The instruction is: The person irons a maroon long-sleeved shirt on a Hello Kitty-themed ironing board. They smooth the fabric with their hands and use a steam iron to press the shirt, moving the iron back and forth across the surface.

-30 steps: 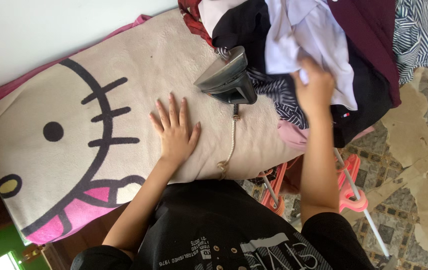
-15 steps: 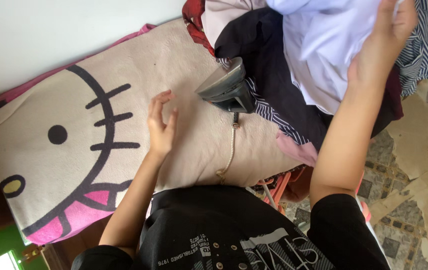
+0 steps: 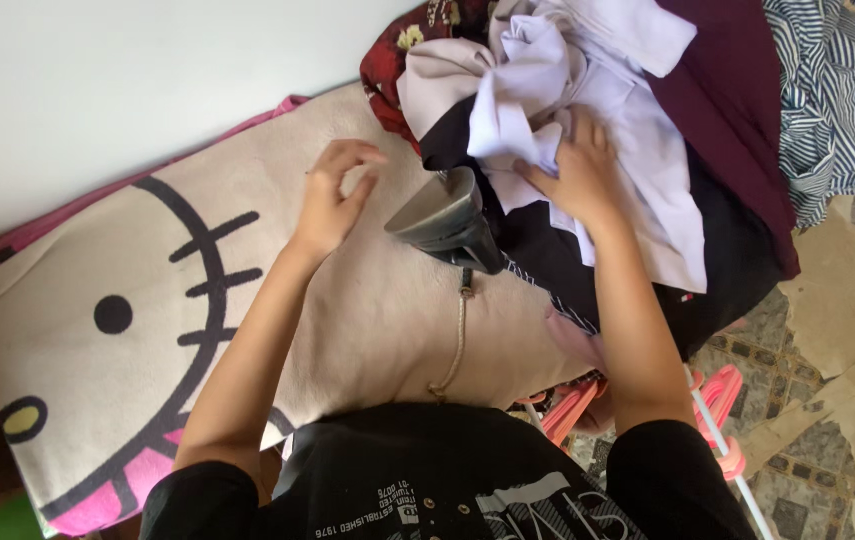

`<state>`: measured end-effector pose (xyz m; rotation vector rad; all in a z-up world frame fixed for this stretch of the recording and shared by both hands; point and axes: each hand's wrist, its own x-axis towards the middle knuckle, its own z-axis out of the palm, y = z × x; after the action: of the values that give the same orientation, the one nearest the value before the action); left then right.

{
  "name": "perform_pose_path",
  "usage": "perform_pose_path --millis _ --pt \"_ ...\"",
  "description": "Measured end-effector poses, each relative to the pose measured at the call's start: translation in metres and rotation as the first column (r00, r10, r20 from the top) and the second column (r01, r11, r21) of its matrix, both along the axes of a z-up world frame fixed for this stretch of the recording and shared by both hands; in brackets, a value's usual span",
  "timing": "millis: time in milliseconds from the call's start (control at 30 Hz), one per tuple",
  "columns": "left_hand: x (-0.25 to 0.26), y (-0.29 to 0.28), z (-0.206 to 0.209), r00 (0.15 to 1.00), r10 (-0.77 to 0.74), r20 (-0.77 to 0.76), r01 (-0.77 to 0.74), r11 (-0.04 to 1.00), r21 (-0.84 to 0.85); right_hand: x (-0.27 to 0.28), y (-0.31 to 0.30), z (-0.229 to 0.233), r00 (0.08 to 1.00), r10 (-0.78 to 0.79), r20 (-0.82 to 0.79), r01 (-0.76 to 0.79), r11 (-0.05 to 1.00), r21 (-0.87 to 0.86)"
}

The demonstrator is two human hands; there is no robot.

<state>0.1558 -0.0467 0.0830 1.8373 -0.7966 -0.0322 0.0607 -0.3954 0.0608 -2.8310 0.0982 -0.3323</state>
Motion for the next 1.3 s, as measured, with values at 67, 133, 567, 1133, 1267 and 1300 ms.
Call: perform_pose_path --millis 67,133,567,1133,1267,1300 --pt "0.013 -0.014 -0.009 0.998 -0.046 0.050 0.043 0.997 0.061 0.002 -0.010 -0.009 1.000 -0.001 0.028 0.001 1.000 0.009" --pt "0.025 -0.031 -0.019 0.995 -0.069 0.066 0.065 0.996 0.060 0.002 -0.023 -0.023 0.998 -0.058 0.033 0.052 0.985 0.164" --pt "0.039 -0.092 -0.019 0.871 -0.419 0.258 0.343 0.893 0.293 0.008 -0.080 -0.103 0.632 -0.548 0.548 0.026 0.721 0.692" --pt "0.061 -0.077 -0.076 0.886 -0.327 -0.328 0.322 0.944 -0.072 -0.007 -0.116 -0.015 0.648 -0.512 0.564 0.486 0.848 0.211" --pt "0.064 -0.075 -0.087 0.887 -0.327 -0.325 0.307 0.945 -0.113 -0.027 -0.157 -0.011 0.652 -0.293 0.699 0.371 0.928 0.043" --pt "0.064 -0.076 -0.086 0.885 -0.332 -0.326 0.308 0.943 -0.125 -0.023 -0.162 -0.014 0.697 -0.291 0.655 0.331 0.941 0.066"
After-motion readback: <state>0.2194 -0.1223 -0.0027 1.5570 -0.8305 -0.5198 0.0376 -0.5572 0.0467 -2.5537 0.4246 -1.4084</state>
